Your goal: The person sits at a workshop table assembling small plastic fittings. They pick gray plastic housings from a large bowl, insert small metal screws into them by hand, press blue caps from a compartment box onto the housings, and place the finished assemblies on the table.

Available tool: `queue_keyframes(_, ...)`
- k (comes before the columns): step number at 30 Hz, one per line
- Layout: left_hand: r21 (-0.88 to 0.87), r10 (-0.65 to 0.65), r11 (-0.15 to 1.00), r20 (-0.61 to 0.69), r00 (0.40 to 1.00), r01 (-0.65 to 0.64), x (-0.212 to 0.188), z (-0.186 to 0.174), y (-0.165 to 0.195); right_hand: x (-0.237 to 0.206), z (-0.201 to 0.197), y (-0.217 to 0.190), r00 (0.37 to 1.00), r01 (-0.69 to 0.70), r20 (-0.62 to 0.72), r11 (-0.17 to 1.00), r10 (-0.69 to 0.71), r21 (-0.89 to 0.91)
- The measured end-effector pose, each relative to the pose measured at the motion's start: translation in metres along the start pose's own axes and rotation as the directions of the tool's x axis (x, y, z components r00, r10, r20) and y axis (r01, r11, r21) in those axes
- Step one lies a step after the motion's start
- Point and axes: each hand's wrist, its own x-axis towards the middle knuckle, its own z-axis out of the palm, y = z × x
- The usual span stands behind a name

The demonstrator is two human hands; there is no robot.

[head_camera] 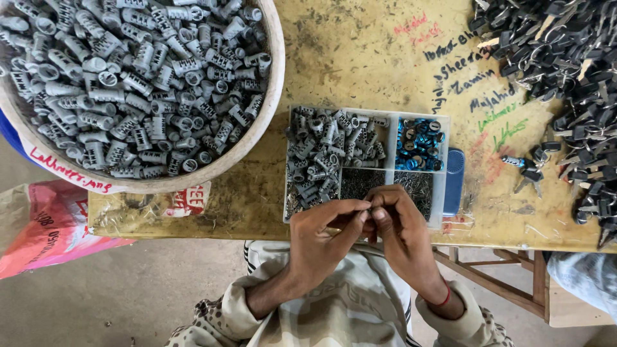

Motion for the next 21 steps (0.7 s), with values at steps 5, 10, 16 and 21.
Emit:
queue_keyframes(5,0.155,0.128,0.980,-0.013,0.992,-0.125,-0.004,-0.001,-0.009,0.000,0.003,-0.007,0.998,0.040,-0.037,0.968,-0.050,-0.248)
queue_keyframes(10,0.324,0.296,0.898,0.060,0.953,-0.299,-0.010,-0.007,-0.006,0.002,0.004,-0.018,0.994,0.084,-0.042,0.935,-0.105,-0.345)
queue_keyframes(16,0.138,0.100,0.986,-0.037,0.994,-0.094,0.002,-0.004,-0.006,0.009,0.001,-0.022,0.973,0.206,0.009,0.844,-0.232,-0.495)
queue_keyframes(21,0.246,0.341,0.910,0.016,0.940,-0.334,-0.003,-0.009,-0.006,0.009,-0.009,-0.010,0.990,-0.136,0.002,0.958,0.141,-0.254)
